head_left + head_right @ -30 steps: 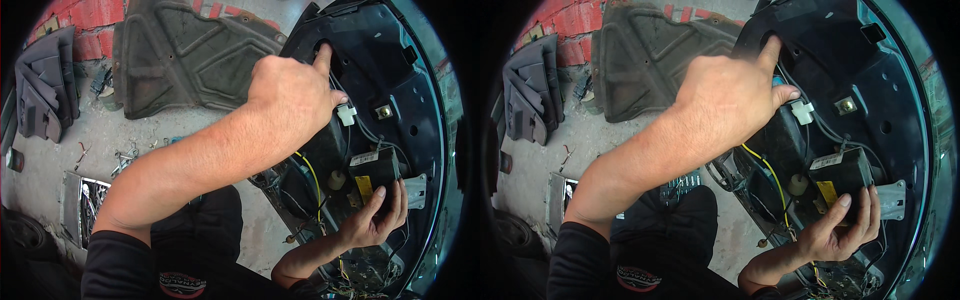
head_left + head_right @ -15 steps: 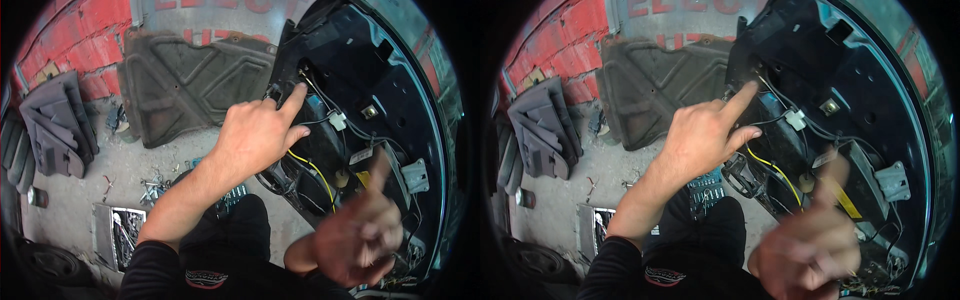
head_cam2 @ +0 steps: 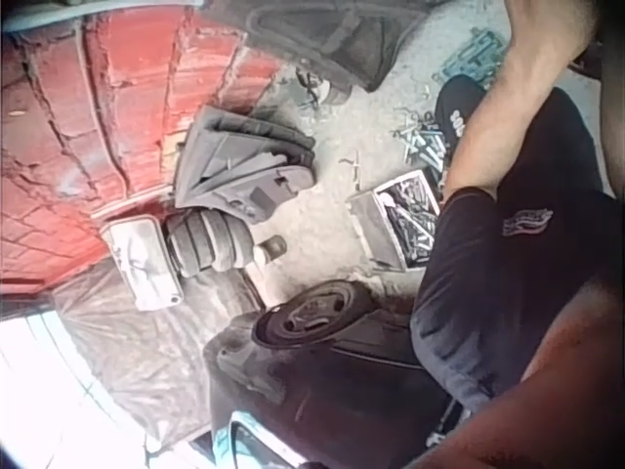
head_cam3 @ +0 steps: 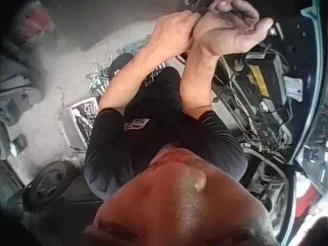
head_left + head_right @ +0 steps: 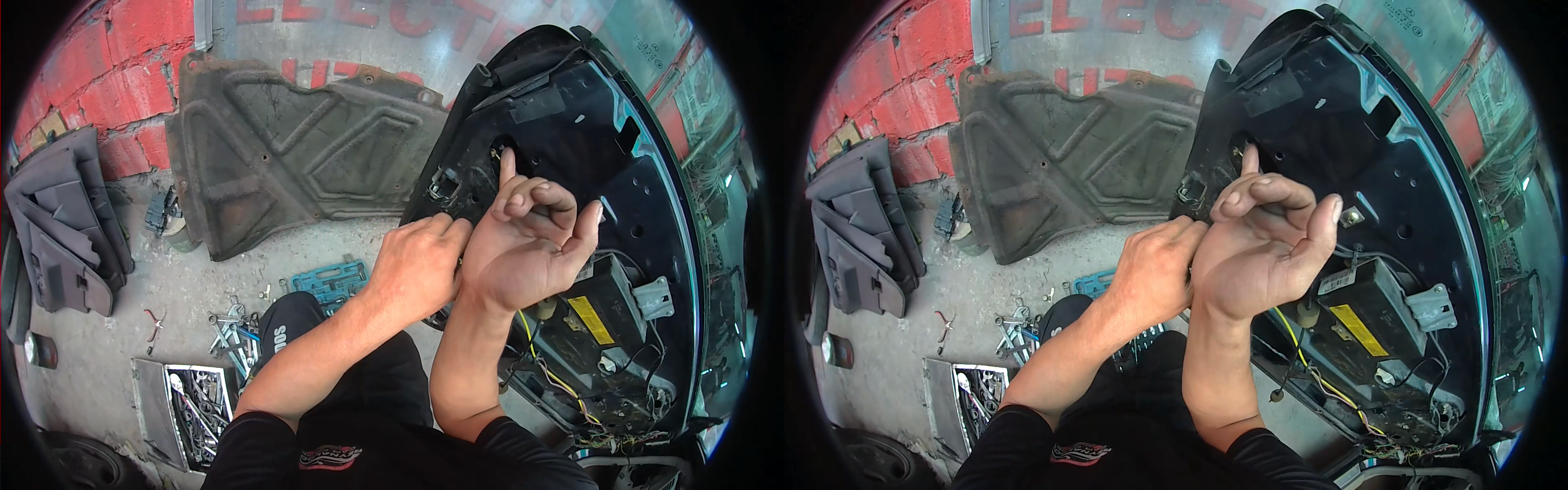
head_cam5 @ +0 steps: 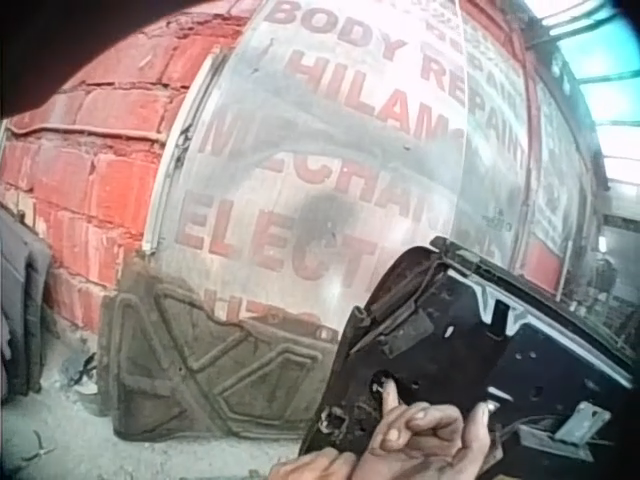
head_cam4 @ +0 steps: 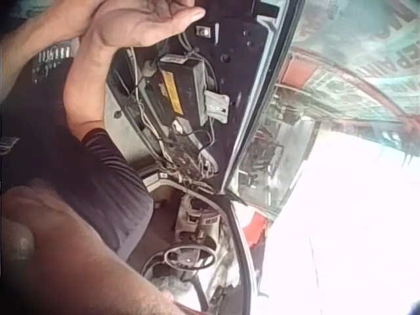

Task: Repairing the electrical components inside a car door.

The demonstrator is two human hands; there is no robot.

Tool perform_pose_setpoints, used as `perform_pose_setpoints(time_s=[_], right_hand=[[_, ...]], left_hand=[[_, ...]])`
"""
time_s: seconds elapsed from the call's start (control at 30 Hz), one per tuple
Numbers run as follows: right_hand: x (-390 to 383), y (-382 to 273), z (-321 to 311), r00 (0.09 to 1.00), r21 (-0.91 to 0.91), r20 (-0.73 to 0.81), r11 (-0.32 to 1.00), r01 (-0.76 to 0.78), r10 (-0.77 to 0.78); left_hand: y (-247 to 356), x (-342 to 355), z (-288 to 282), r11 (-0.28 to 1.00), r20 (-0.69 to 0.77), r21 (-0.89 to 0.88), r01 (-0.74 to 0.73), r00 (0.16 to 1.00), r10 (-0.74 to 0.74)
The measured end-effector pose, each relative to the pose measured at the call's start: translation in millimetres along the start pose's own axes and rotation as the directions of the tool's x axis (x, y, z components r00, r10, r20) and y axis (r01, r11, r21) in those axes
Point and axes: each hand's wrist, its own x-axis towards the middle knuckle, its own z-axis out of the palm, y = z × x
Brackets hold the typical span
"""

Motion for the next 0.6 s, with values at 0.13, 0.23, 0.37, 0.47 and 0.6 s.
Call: perform_pose_setpoints(time_s=[0.13, 0.23, 0.37, 0.47, 0.6], right_hand=[[19, 8, 3, 0.994, 0.126, -0.105, 0.992, -0.004, 0.018], [34, -4, -11, 0.993, 0.229, 0.054, 0.967, -0.112, 0.102], [43, -21, -10, 0.978, 0.256, 0.064, 0.944, -0.207, 0.197], [43, -18, -8, 0.975, 0.256, 0.06, 0.941, -0.221, 0.213], [43, -8, 3, 0.987, 0.292, -0.018, 0.945, -0.15, 0.163]], left_hand=[[-8, 5, -1, 1.0, 0.01, -0.005, 0.03, 0.999, -0.03], [-9, 7, 2, 1.0, -0.005, -0.016, -0.01, 1.0, 0.01], [-12, 10, 7, 0.994, -0.076, -0.111, 0.01, 0.997, -0.018], [-15, 11, 10, 0.992, -0.049, -0.128, 0.017, 0.999, -0.024], [-20, 13, 10, 0.99, -0.054, -0.142, 0.012, 0.998, -0.02]])
